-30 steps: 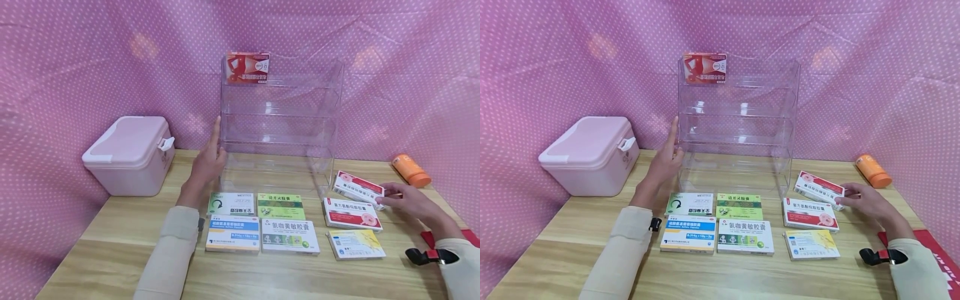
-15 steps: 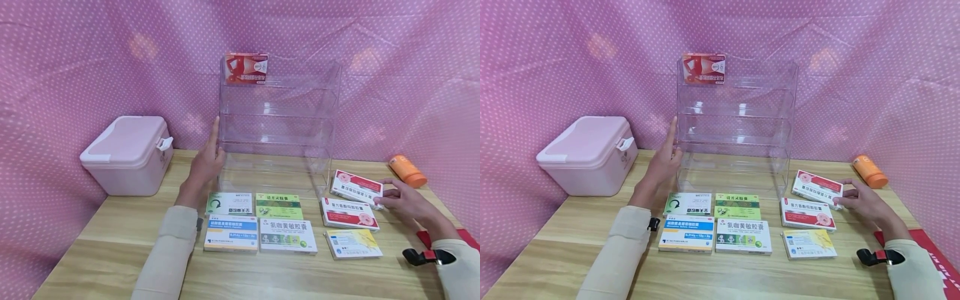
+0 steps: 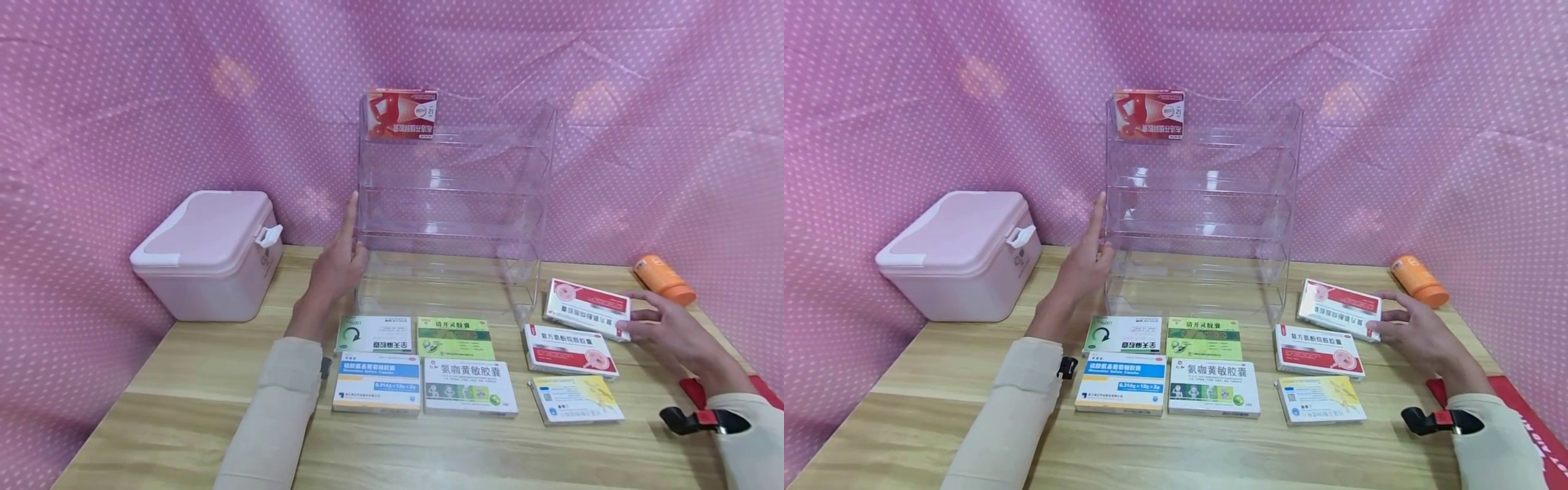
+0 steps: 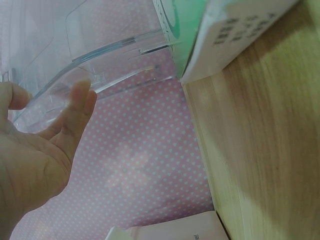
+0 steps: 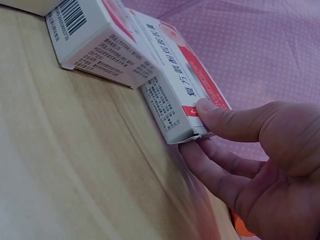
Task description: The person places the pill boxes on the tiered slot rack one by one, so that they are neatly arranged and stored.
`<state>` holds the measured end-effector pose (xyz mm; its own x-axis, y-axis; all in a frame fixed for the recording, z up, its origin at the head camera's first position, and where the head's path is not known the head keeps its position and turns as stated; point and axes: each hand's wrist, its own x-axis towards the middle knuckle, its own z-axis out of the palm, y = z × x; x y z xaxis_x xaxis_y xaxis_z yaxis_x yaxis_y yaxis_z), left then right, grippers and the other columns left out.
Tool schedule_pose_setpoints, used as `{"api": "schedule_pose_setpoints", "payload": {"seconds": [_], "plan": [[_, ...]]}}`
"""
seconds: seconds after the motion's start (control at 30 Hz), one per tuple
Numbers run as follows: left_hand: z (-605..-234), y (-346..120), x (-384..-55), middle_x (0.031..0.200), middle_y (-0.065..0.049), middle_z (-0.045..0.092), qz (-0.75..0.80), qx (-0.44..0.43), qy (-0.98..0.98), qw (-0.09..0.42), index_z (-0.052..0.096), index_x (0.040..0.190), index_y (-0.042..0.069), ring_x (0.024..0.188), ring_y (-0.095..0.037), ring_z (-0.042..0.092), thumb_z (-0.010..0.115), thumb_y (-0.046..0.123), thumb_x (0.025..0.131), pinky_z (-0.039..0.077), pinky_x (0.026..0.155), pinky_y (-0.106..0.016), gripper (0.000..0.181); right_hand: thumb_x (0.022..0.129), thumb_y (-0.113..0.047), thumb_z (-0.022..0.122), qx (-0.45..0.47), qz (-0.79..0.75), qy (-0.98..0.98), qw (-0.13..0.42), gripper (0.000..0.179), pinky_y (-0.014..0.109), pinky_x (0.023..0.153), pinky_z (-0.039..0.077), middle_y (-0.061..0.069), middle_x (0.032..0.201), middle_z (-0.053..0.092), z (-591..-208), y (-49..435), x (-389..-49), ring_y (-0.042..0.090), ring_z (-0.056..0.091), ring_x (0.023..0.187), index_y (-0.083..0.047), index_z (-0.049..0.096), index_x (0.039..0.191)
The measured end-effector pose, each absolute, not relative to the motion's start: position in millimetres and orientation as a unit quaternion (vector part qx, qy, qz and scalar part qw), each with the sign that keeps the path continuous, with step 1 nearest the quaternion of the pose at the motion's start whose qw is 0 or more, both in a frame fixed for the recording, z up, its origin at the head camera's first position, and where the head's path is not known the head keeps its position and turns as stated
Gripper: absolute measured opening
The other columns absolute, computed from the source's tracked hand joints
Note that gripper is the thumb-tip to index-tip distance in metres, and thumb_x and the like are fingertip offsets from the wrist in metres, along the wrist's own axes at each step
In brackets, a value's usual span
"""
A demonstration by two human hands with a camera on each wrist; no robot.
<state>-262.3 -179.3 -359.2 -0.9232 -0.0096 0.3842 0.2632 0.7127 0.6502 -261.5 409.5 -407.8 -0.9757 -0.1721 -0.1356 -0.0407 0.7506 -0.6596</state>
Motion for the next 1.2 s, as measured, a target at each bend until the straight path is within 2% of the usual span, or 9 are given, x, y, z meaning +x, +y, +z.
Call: {"api": "schedule_pose_setpoints", "payload": {"seconds": [0.13,0.2,0.4,0.47,0.57,0.63,0.7,0.9,1.2], "plan": [[-359,-179,-262,0.177,-0.007,0.033,-0.368,-0.074,-0.908,0.186,-0.006,0.172,0.047,0.067,-0.026,0.046,0.044,0.02,0.104,0.044,0.063,-0.042,0.088,0.102,-0.031,0.074,-0.065,-0.355,0.93,0.069,0.084,0.023,0.077,0.057,0.046,0.143,0.054,-408,412,-260,-0.007,0.06,0.098,0.003,0.028,0.164],[-358,-179,-261,0.178,-0.006,0.03,-0.367,-0.074,-0.909,0.184,-0.006,0.172,0.047,0.07,-0.026,0.048,0.044,0.02,0.104,0.045,0.064,-0.042,0.088,0.103,-0.028,0.074,-0.069,-0.362,0.928,0.055,0.082,0.022,0.076,0.057,0.045,0.142,0.055,-408,412,-260,-0.013,0.058,0.095,0.001,0.029,0.165],[-356,-179,-259,0.181,-0.004,0.024,-0.369,-0.069,-0.91,0.179,-0.007,0.171,0.048,0.076,-0.03,0.053,0.044,0.019,0.105,0.045,0.065,-0.043,0.088,0.104,-0.029,0.072,-0.068,-0.373,0.924,0.046,0.086,0.021,0.077,0.057,0.043,0.146,0.055,-405,410,-261,-0.013,0.061,0.094,0.0,0.024,0.169],[-357,-180,-260,0.18,-0.004,0.025,-0.368,-0.069,-0.91,0.179,-0.007,0.171,0.048,0.077,-0.031,0.053,0.044,0.019,0.105,0.045,0.065,-0.043,0.089,0.104,-0.03,0.072,-0.067,-0.374,0.924,0.046,0.087,0.022,0.077,0.057,0.039,0.143,0.058,-404,410,-261,-0.013,0.061,0.094,-0.001,0.023,0.169],[-357,-180,-260,0.18,-0.005,0.026,-0.368,-0.071,-0.909,0.181,-0.007,0.171,0.048,0.076,-0.029,0.052,0.044,0.018,0.105,0.045,0.064,-0.042,0.089,0.103,-0.027,0.073,-0.074,-0.383,0.92,0.037,0.084,0.02,0.077,0.056,0.005,0.125,0.074,-402,408,-260,-0.013,0.061,0.095,-0.006,0.028,0.17],[-358,-180,-260,0.18,-0.005,0.026,-0.37,-0.073,-0.908,0.183,-0.006,0.171,0.048,0.075,-0.029,0.051,0.045,0.018,0.105,0.045,0.063,-0.042,0.089,0.102,-0.024,0.074,-0.084,-0.393,0.915,0.027,0.08,0.018,0.077,0.055,-0.02,0.113,0.072,-400,407,-260,-0.013,0.062,0.096,-0.011,0.033,0.169],[-358,-180,-260,0.18,-0.005,0.025,-0.371,-0.075,-0.907,0.183,-0.006,0.171,0.048,0.071,-0.027,0.049,0.044,0.018,0.105,0.044,0.061,-0.041,0.089,0.102,-0.02,0.074,-0.095,-0.406,0.909,0.017,0.077,0.016,0.077,0.054,-0.036,0.104,0.064,-398,406,-260,-0.014,0.063,0.097,-0.015,0.035,0.168],[-357,-179,-260,0.18,-0.004,0.025,-0.373,-0.076,-0.906,0.184,-0.006,0.172,0.047,0.063,-0.023,0.043,0.043,0.019,0.105,0.04,0.054,-0.038,0.088,0.101,-0.01,0.074,-0.114,-0.433,0.894,-0.007,0.079,0.013,0.076,0.053,-0.037,0.106,0.066,-394,404,-262,-0.013,0.065,0.097,-0.015,0.035,0.169],[-358,-180,-259,0.179,-0.004,0.029,-0.371,-0.075,-0.907,0.186,-0.005,0.172,0.045,0.062,-0.023,0.043,0.043,0.02,0.105,0.04,0.053,-0.037,0.087,0.099,0.002,0.071,-0.144,-0.473,0.869,-0.024,0.062,0.014,0.076,0.055,-0.031,0.11,0.072,-387,399,-259,-0.011,0.068,0.098,-0.027,0.053,0.151]]}}
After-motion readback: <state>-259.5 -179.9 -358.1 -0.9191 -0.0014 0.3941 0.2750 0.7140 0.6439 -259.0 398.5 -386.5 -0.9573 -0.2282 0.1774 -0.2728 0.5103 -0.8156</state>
